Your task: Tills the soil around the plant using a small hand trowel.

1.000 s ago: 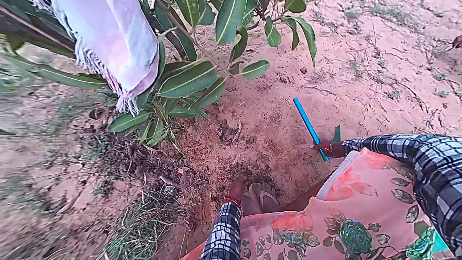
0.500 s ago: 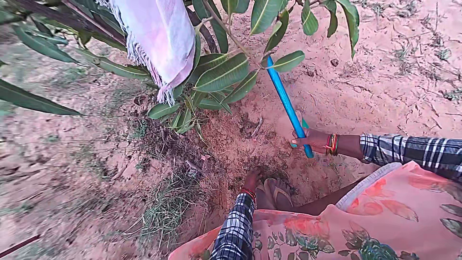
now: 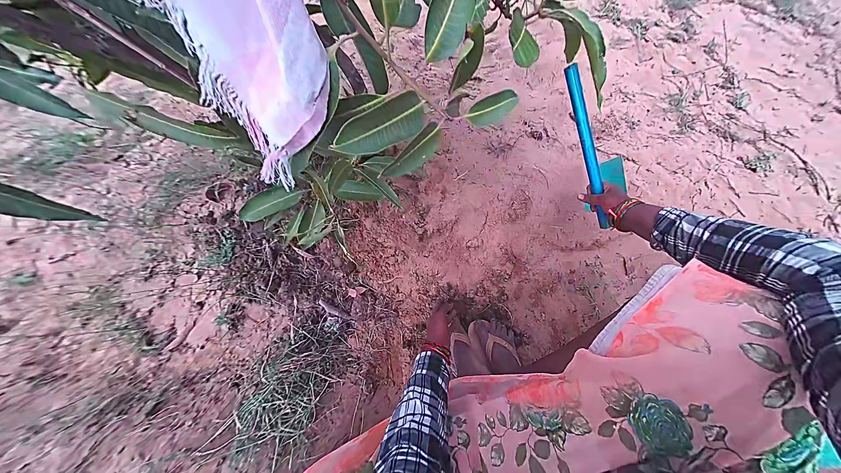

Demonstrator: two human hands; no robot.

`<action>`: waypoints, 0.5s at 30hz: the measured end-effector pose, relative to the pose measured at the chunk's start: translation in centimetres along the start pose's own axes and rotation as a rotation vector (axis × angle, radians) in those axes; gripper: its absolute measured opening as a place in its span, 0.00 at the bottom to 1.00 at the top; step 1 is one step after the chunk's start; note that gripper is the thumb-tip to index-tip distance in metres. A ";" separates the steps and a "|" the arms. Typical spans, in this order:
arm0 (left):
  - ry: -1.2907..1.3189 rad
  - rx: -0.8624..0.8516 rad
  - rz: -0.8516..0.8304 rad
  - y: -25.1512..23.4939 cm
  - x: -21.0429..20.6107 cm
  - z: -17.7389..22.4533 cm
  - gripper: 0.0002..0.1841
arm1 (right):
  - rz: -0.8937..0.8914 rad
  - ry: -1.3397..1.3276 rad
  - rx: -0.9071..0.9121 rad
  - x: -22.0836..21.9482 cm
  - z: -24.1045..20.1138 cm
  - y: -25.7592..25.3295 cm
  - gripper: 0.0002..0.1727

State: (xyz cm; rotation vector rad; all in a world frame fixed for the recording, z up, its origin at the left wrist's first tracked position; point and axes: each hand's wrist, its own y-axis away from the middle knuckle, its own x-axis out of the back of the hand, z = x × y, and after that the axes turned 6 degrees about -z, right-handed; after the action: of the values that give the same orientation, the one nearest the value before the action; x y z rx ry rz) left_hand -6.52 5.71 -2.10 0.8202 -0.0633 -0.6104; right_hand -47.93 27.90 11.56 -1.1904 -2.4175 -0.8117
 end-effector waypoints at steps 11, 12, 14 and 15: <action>0.062 -0.003 0.075 0.2 -0.2 -0.2 0.32 | -0.048 0.498 -0.543 3.4 14.3 4.3 0.25; 0.074 -0.001 0.079 0.1 -0.3 -0.3 0.32 | -0.103 0.525 -0.541 3.0 14.1 4.2 0.24; 0.098 0.001 0.082 0.2 -0.4 -0.2 0.32 | -0.184 0.503 -0.510 2.1 12.9 4.1 0.23; 0.108 -0.001 0.084 0.2 -0.4 0.0 0.31 | -0.199 0.479 -0.483 1.5 12.1 4.0 0.22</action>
State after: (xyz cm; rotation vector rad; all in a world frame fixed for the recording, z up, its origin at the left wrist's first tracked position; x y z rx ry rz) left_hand -6.78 6.08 -1.90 0.8437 0.0011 -0.4865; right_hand -46.10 38.19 4.20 -0.7736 -2.0134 -1.6025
